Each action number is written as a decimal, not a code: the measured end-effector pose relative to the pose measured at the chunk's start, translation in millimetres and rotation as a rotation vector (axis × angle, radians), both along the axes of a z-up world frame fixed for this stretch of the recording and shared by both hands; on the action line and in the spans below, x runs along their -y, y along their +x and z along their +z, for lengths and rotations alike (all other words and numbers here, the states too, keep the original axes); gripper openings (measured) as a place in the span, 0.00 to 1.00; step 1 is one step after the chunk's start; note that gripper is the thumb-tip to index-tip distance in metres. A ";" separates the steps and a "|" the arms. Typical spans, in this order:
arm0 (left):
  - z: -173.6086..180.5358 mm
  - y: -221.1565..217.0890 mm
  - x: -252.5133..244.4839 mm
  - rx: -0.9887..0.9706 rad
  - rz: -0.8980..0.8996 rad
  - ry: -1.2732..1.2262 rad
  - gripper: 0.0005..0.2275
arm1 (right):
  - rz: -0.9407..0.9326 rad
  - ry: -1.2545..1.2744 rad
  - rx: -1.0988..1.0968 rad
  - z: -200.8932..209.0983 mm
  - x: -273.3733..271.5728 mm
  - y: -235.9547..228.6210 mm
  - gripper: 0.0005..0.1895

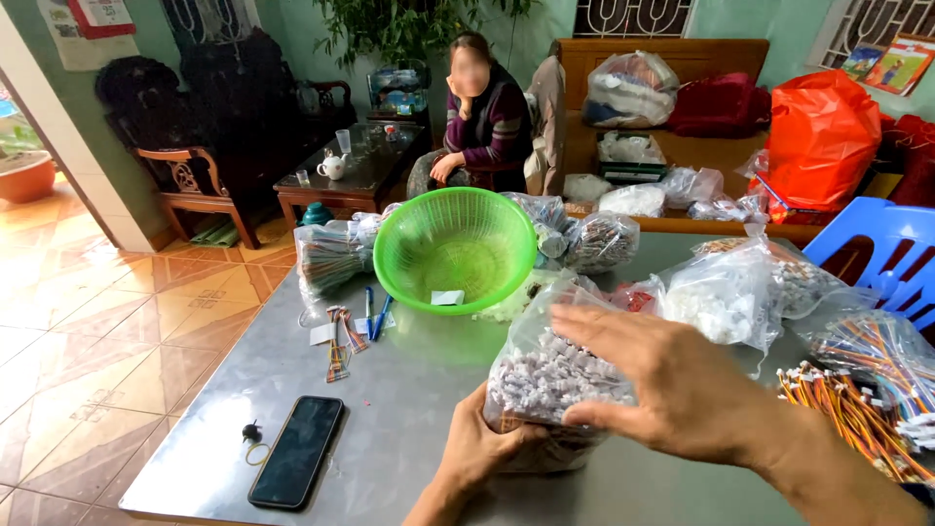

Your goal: Sort and bag electronic wire bundles and components into plastic bags

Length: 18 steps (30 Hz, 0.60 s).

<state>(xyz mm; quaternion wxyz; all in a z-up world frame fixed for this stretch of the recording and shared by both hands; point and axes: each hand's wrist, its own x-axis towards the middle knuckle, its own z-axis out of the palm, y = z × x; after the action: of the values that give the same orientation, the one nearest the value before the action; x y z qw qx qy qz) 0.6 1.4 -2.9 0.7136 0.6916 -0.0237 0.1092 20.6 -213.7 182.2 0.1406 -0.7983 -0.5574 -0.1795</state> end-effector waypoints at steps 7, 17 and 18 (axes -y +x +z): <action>12.2 -8.2 1.1 -0.105 0.020 0.003 0.18 | 0.064 -0.184 -0.002 -33.0 -7.8 15.2 0.49; -1.8 -0.7 -2.0 -0.005 -0.010 -0.019 0.24 | 0.037 0.097 -0.075 -8.4 10.7 7.3 0.41; -2.3 -0.4 -1.4 -0.011 -0.016 -0.007 0.24 | -0.063 0.144 -0.015 -0.6 17.1 5.0 0.57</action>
<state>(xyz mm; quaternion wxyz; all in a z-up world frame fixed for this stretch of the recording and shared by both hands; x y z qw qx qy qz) 0.3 2.9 -5.2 0.7169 0.6895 -0.0248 0.1000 25.6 -230.7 181.6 0.1958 -0.8047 -0.5165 -0.2175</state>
